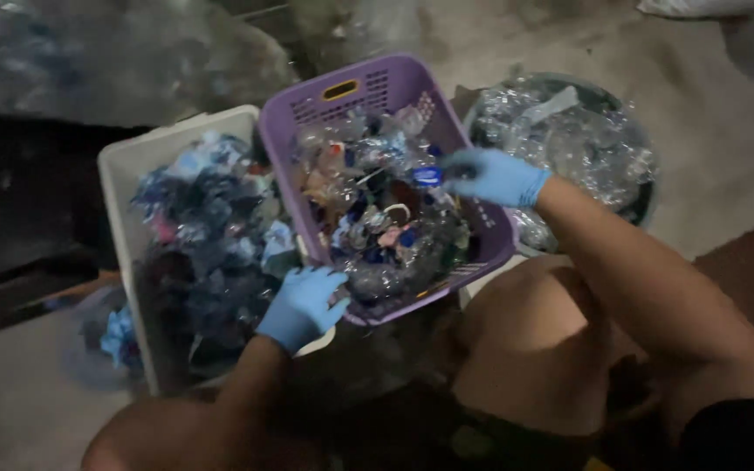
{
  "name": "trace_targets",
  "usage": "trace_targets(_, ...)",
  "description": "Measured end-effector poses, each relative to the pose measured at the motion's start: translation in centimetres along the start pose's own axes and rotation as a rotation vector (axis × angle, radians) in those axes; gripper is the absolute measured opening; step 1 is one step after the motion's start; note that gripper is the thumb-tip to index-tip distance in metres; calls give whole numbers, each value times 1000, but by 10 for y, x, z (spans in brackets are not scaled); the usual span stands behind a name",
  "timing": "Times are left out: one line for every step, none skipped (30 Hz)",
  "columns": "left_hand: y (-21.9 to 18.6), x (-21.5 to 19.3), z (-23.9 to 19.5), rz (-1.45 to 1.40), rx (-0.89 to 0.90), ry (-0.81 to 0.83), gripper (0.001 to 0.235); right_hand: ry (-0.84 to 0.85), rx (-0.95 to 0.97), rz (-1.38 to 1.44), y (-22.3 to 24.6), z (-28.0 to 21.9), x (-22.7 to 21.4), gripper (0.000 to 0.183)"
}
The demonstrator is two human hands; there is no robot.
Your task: The person sits on the floor and uses scissors to cut the labels off plastic bottles. They pick up bottles from a purple basket, cut the labels, and place the cut pieces into a white bin.
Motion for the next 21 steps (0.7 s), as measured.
trace_targets(-4, -4, 3, 7, -17, -5, 39, 11, -15, -3, 14, 5, 7, 44)
trace_targets(-7, -4, 6, -26, -113, 216, 40, 160, -34, -19, 27, 8, 14, 43)
trace_targets(-9, -4, 10, -64, -210, 435, 41, 309, -53, -36, 40, 12, 21, 43)
trace_targets(-14, -13, 13, -64, -223, 432, 41, 319, -62, -39, 31, 26, 43, 43)
trace_targets(-18, -21, 16, -113, -236, 473, 34, 347, -96, -119, 22, 41, 66, 40)
trace_targets(-21, -27, 20, -166, -243, 514, 33, 372, -125, -199, 11, 54, 88, 40)
trace_targets(-28, -35, 22, -169, -250, 510, 33, 378, -128, -203, 2, 70, 108, 40)
trace_targets(-33, -42, 25, -199, -260, 542, 32, 340, -68, -316, -7, 88, 128, 44)
trace_targets(-38, -48, 28, -229, -270, 573, 31, 300, -9, -428, -17, 106, 148, 48)
trace_targets(-40, -46, 26, -228, -280, 570, 31, 304, -17, -430, -20, 119, 161, 48)
trace_targets(-41, -43, 24, -226, -279, 594, 34, 260, 72, -349, -25, 132, 174, 48)
trace_targets(-42, -40, 21, -223, -280, 619, 37, 216, 159, -265, -29, 147, 188, 48)
trace_targets(-46, -48, 21, -221, -291, 617, 37, 222, 149, -266, -36, 161, 205, 48)
trace_targets(-50, -56, 22, -269, -300, 572, 32, 171, 254, -186, -45, 175, 221, 53)
trace_targets(-54, -63, 23, -316, -308, 526, 28, 120, 359, -105, -53, 189, 237, 59)
trace_targets(-53, -61, 21, -315, -317, 525, 28, 126, 352, -105, -61, 206, 255, 59)
trace_targets(-53, -59, 19, -260, -253, 503, 31, 79, 413, 66, -69, 223, 272, 62)
trace_targets(-54, -57, 19, -204, -188, 481, 34, 32, 473, 237, -77, 239, 289, 65)
trace_targets(-54, -60, 19, -203, -196, 480, 34, 38, 468, 236, -78, 244, 297, 65)
trace_targets(-54, -62, 19, -182, -194, 506, 35, 1, 636, 540, -78, 250, 306, 68)
trace_targets(-54, -64, 20, -162, -192, 532, 36, -35, 800, 845, -79, 256, 316, 75)
Point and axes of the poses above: each hand's wrist, its own z-axis towards the middle knuckle, its own x-axis out of the palm, y = z × x, the point moved 1 cm from there along z, towards the middle knuckle, and after that the axes turned 8 degrees about x, right-handed, at the moved point
